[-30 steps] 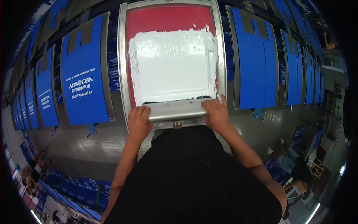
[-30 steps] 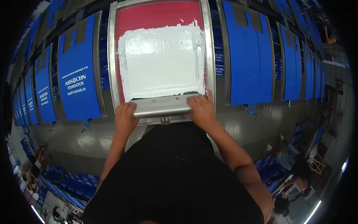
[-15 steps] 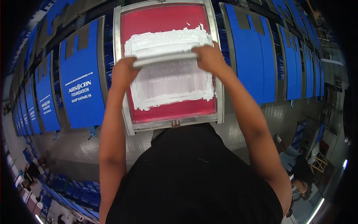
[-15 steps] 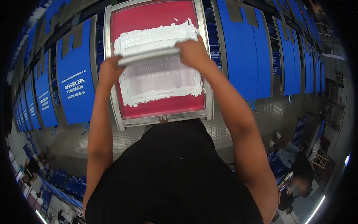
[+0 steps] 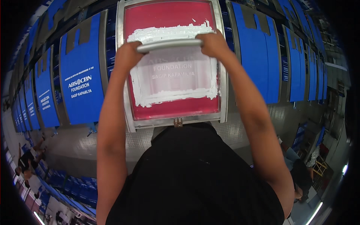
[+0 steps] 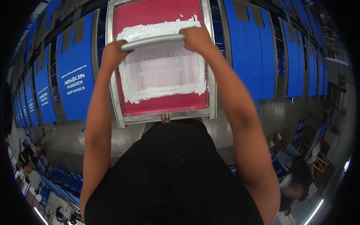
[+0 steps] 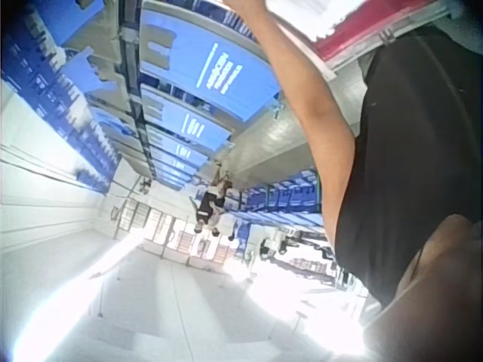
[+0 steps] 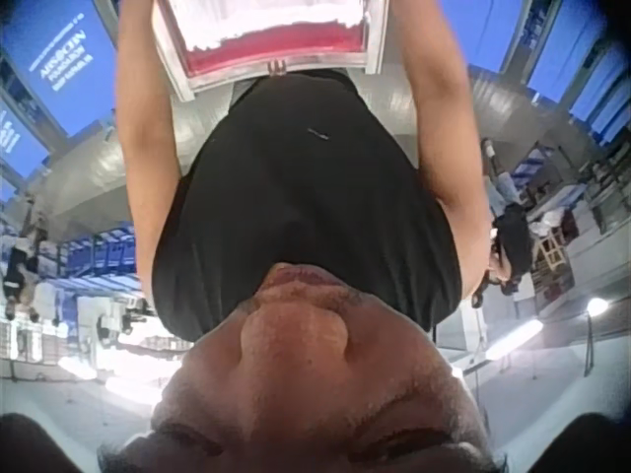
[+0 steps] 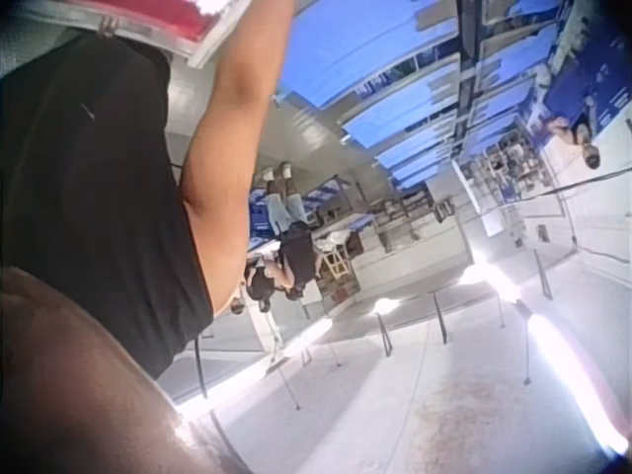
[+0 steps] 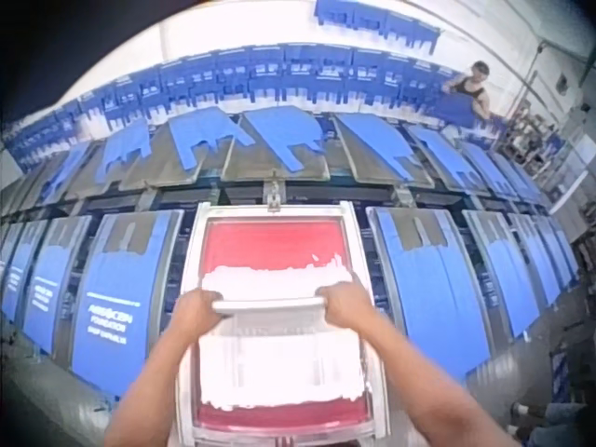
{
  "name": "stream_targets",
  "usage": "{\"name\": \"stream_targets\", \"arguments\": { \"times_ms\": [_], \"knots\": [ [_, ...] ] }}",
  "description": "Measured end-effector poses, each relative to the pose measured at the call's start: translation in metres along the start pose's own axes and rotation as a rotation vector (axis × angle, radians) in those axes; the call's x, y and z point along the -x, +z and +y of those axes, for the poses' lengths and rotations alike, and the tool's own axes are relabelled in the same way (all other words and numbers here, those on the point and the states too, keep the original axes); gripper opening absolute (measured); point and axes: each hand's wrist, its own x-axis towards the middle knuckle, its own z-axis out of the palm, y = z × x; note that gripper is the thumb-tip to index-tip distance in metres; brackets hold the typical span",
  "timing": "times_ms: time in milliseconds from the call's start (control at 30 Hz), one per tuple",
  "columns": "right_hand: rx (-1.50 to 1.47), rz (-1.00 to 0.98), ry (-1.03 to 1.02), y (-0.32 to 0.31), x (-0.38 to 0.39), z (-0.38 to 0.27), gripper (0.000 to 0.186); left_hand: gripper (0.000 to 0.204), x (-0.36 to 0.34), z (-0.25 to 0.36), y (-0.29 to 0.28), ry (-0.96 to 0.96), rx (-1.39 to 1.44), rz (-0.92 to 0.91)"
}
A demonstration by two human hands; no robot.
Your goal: The person uses a squeegee to spread white ink evenly across a screen printing frame. They repeatedly roll the squeegee back and forth over the mesh to ensure full coverage of the ink on the screen surface.
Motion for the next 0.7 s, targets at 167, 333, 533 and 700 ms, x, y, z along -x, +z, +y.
{"name": "stream_targets", "arguments": {
  "times_ms": [167,333,533,700],
  "knots": [
    [-0.024,-0.092,-0.023,0.000,0.102,-0.040,0.038,0.036,0.108,-0.013,0.024,0.055,-0.111,-0.026],
    [-0.133,0.052,-0.009,0.063,0.188,-0.063,0.039,0.048,0.199,-0.002,0.071,0.224,-0.032,0.127],
    [0.062,-0.039,0.021,0.017,0.013,-0.009,0.042,0.036,0.011,-0.015,0.018,0.034,-0.127,0.056],
    [-0.005,-0.069,0.003,-0.020,0.021,-0.020,0.038,0.040,0.022,-0.006,-0.004,-0.003,-0.080,0.017]
  ]
}}
